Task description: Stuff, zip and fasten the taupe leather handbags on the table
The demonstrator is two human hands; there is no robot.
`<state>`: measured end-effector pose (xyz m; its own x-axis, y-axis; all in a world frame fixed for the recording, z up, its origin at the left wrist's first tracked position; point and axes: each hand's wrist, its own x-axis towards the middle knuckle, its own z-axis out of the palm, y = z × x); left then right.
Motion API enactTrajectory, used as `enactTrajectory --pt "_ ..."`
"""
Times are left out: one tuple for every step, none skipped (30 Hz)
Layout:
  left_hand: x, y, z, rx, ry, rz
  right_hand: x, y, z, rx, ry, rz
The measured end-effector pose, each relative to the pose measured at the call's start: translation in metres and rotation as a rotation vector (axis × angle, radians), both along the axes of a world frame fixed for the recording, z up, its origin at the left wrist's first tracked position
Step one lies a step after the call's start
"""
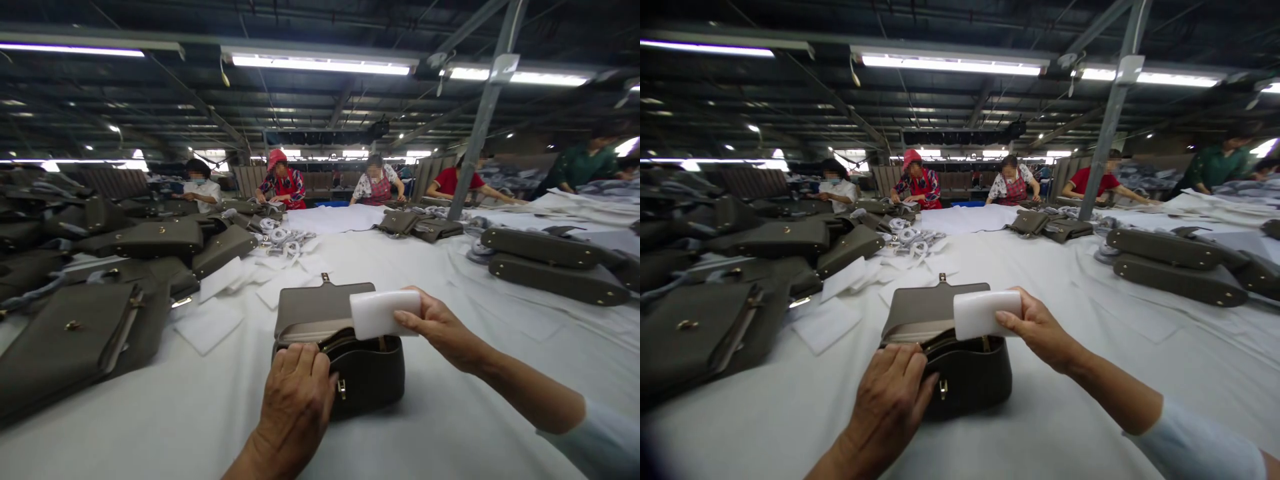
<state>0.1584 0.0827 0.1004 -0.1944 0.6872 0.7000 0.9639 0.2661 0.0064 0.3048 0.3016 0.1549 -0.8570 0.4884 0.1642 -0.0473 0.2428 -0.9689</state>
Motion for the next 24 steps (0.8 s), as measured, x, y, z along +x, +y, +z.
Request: enactTrajectory --pt "0.001 -0.001 0.001 -0.019 0.005 0.009 0.001 -0.001 0.0 0.0 -0.014 0.013" --pt "0.002 -0.001 0.003 -0.035 0.007 0.013 0.002 -0.002 0.001 0.004 -0.029 0.02" --pt "0.003 -0.002 0.004 -0.048 0.002 0.011 0.002 -0.004 0.002 0.008 -0.041 0.022" --pt "0.003 -0.003 0.004 -0.053 -0.009 0.004 0.002 -0.006 0.003 0.01 -0.05 0.018" --pt "0.003 -0.005 0.005 -0.05 -0.025 -0.002 0.002 -0.008 0.004 0.009 -0.052 0.007" --pt "0.002 -0.006 0.005 -0.046 -0.041 -0.007 0.001 -0.011 0.005 0.003 -0.048 -0.012" --pt "0.001 -0.008 0.005 -0.047 -0.053 -0.01 0.0 -0.013 0.006 -0.013 -0.035 -0.037" --pt "0.0 -0.009 0.005 -0.055 -0.061 -0.012 -0.002 -0.015 0.007 -0.037 -0.014 -0.06" --pt "-0.001 -0.01 0.006 -0.072 -0.069 -0.011 -0.004 -0.018 0.009 -0.065 0.014 -0.08" --pt "-0.003 -0.011 0.006 -0.095 -0.079 -0.013 -0.006 -0.02 0.011 -0.091 0.045 -0.093" --pt "-0.004 -0.011 0.006 -0.119 -0.093 -0.015 -0.008 -0.022 0.014 -0.114 0.074 -0.097" --pt "-0.005 -0.012 0.007 -0.135 -0.108 -0.021 -0.009 -0.025 0.016 -0.132 0.097 -0.092" --pt "-0.005 -0.012 0.008 -0.138 -0.12 -0.027 -0.011 -0.027 0.018 -0.141 0.111 -0.084" --pt "-0.005 -0.012 0.01 -0.136 -0.126 -0.028 -0.012 -0.03 0.02 -0.145 0.115 -0.075" --pt "-0.005 -0.013 0.012 -0.134 -0.125 -0.023 -0.013 -0.032 0.022 -0.146 0.111 -0.062" --pt "-0.004 -0.013 0.014 -0.137 -0.122 -0.009 -0.013 -0.035 0.024 -0.147 0.099 -0.047" --pt "-0.003 -0.014 0.016 -0.148 -0.12 0.013 -0.014 -0.037 0.026 -0.145 0.085 -0.032" --pt "-0.002 -0.014 0.018 -0.168 -0.118 0.039 -0.014 -0.04 0.028 -0.14 0.071 -0.021" --pt "-0.002 -0.015 0.019 -0.19 -0.117 0.062 -0.014 -0.042 0.029 -0.132 0.061 -0.013" --pt "-0.002 -0.015 0.019 -0.206 -0.114 0.074 -0.015 -0.043 0.03 -0.121 0.055 -0.007" --pt "-0.002 -0.014 0.019 -0.201 -0.101 0.076 -0.015 -0.044 0.03 -0.11 0.052 -0.004" --pt "-0.004 -0.013 0.017 -0.168 -0.072 0.073 -0.017 -0.044 0.029 -0.1 0.051 0.002" --pt "-0.005 -0.012 0.015 -0.12 -0.03 0.064 -0.018 -0.044 0.027 -0.093 0.05 0.008" --pt "-0.007 -0.01 0.012 -0.067 0.019 0.051 -0.019 -0.045 0.024 -0.086 0.052 0.011"
